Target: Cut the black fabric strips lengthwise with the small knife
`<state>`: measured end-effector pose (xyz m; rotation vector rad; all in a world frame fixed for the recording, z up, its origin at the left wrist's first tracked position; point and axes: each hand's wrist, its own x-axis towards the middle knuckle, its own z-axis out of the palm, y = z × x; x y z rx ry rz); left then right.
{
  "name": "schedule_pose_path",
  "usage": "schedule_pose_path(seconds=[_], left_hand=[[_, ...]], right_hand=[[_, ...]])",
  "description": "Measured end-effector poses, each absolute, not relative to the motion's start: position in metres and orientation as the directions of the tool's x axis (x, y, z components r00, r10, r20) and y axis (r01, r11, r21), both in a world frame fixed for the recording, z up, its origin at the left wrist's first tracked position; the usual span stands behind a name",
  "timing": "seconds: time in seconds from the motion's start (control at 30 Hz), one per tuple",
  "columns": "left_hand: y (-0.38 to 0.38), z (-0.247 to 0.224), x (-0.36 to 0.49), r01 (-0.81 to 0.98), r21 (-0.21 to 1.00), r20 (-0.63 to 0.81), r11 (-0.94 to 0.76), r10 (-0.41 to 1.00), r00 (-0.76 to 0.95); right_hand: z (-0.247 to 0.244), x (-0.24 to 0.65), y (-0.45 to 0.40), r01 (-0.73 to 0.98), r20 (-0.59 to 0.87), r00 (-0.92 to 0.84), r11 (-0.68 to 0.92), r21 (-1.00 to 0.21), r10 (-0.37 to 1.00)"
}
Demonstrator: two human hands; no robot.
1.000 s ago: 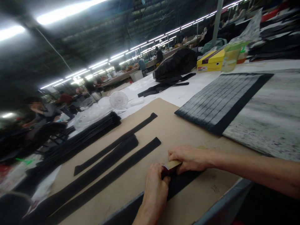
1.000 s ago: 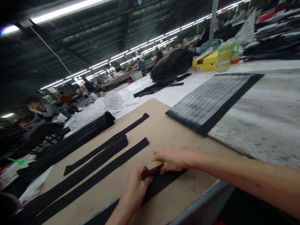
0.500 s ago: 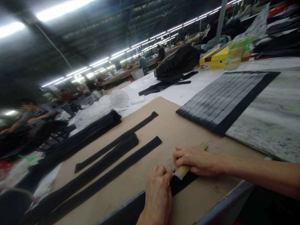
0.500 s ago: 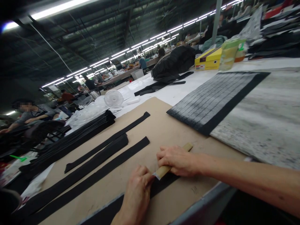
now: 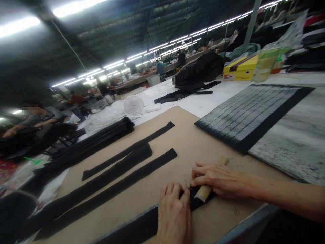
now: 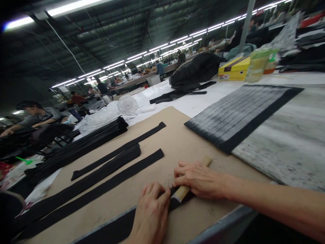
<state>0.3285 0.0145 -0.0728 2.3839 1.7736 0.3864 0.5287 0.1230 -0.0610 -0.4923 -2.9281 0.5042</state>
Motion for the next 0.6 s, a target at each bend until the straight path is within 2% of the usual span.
schedule_pose_path(seconds=[0.1,0.23,0.4,0.6], left_hand=[[0.024,-0.062,0.334,0.876,0.463,0.069,-0.135,0.991,0.116],[0.044,-0.058,0.347,0.767,0.641,-0.053,-0.030,0.995,0.083],[0.055,-0.057,0.354,0.727,0.686,-0.116,0.027,0.991,0.072],[0.050,-0.055,0.351,0.709,0.705,-0.090,-0.034,0.987,0.136]], right_hand=[[-0.053,0.527,0.129,0.386,0.017,-0.904,0.833,-0.397,0.427],[-0.047,0.526,0.140,0.500,-0.085,-0.851,0.752,-0.430,0.518],[-0.049,0.529,0.153,0.509,-0.114,-0.850,0.750,-0.422,0.514],[-0.054,0.535,0.156,0.453,-0.061,-0.873,0.758,-0.470,0.484]])
